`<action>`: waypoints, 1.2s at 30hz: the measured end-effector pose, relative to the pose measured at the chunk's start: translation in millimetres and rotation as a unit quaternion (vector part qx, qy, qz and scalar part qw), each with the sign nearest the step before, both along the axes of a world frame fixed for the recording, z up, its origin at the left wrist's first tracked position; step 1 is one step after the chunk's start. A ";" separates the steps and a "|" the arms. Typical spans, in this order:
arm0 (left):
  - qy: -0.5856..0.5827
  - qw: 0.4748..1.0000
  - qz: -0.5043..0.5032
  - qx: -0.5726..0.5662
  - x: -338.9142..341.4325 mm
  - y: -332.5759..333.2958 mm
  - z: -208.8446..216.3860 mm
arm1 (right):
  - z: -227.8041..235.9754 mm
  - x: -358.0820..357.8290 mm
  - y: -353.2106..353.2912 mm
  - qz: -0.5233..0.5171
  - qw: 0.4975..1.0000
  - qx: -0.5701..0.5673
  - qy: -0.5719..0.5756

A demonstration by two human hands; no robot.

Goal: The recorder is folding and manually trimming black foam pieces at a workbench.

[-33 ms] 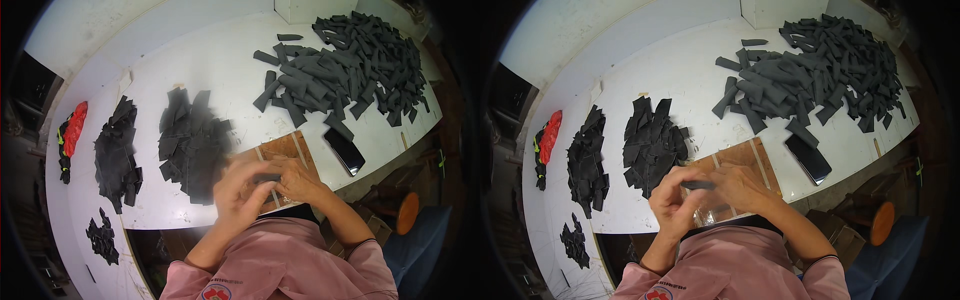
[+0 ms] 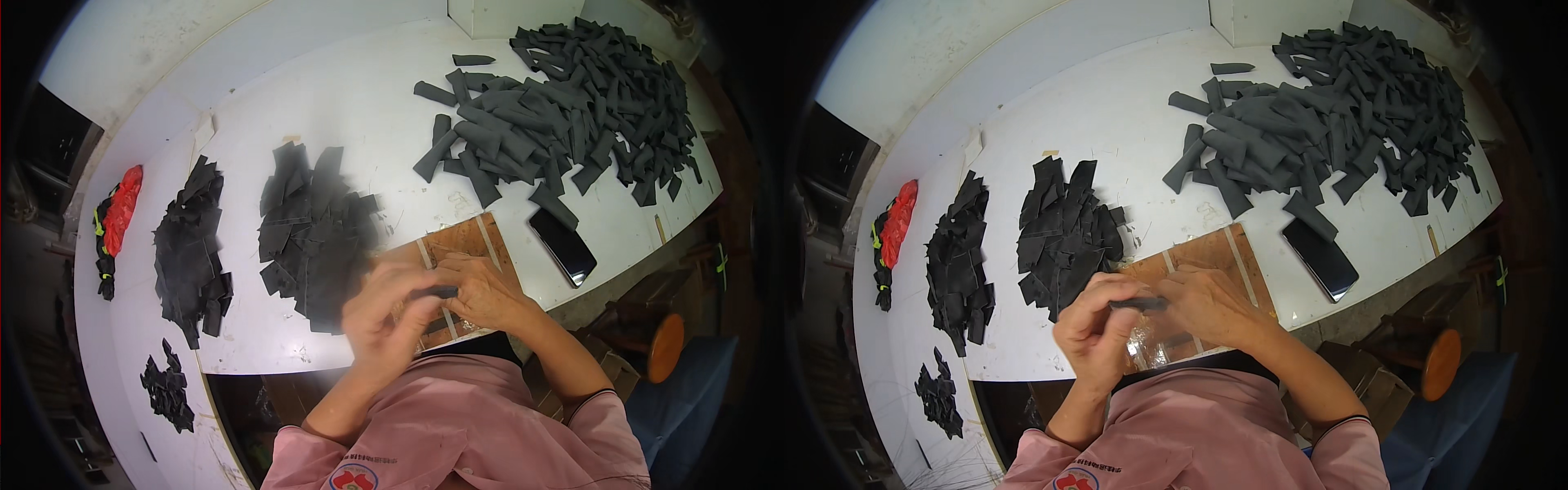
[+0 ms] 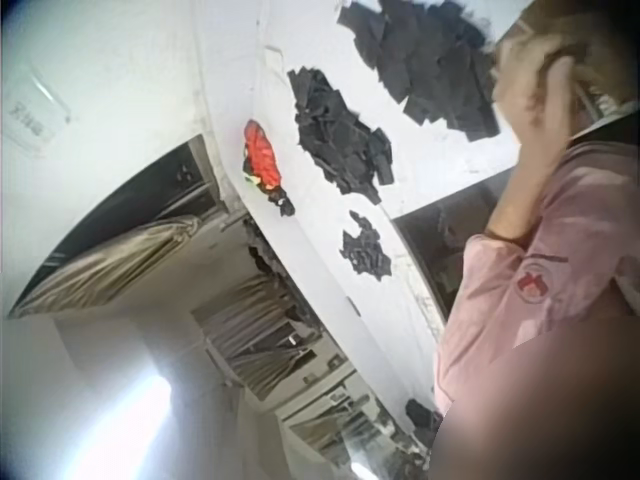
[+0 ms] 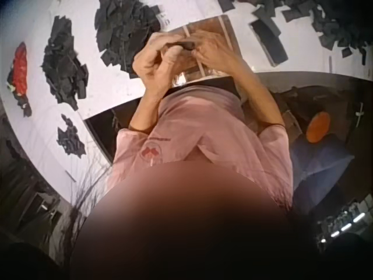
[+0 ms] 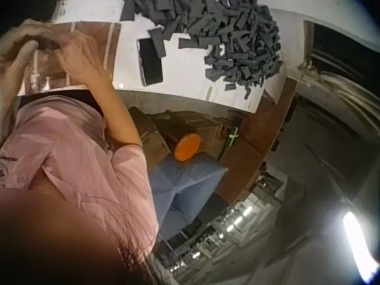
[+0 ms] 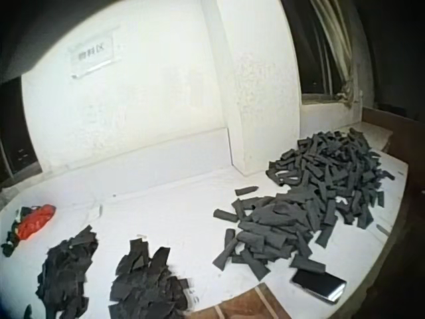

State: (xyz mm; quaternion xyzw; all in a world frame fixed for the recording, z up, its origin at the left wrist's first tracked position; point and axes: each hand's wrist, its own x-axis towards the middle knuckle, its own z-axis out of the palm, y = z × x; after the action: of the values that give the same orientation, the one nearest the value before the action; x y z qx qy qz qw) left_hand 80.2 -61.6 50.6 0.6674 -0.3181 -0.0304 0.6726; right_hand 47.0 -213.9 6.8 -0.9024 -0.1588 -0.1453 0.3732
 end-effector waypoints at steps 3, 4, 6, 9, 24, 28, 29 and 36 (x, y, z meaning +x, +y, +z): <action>0.103 0.981 0.003 -0.166 0.2 6.2 -1.6 | 23.3 -0.6 1.7 0.005 0.999 -0.037 0.008; 0.132 0.966 -0.001 -0.222 3.4 8.7 -4.4 | 27.1 -0.8 2.7 0.006 0.999 -0.037 0.009; 0.169 0.959 0.010 -0.228 6.0 12.8 -10.7 | 30.5 -0.8 6.0 0.007 0.994 -0.104 0.040; 0.244 0.932 -0.011 -0.268 3.6 11.8 -22.6 | 13.0 -0.4 11.0 0.003 0.997 -0.066 0.045; 0.024 0.838 0.369 0.401 59.0 99.9 -115.4 | 46.8 5.2 -6.9 -0.235 0.914 0.331 -0.027; -0.019 0.840 0.345 0.418 63.2 98.4 -120.6 | 25.9 -36.7 43.2 -0.017 0.951 0.269 0.154; -0.059 0.843 0.361 0.394 64.7 99.8 -121.5 | 15.7 -35.4 52.3 0.010 0.955 0.246 0.168; 0.171 0.959 0.188 0.122 55.0 104.0 -55.8 | -21.1 10.2 99.9 -0.043 0.780 0.513 0.355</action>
State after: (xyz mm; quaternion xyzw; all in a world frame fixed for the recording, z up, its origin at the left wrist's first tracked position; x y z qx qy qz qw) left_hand 135.3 42.4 -5.2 0.7768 -0.0610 -0.0559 0.6242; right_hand 57.3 -114.0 -14.4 -0.5712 0.1218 0.1094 0.8043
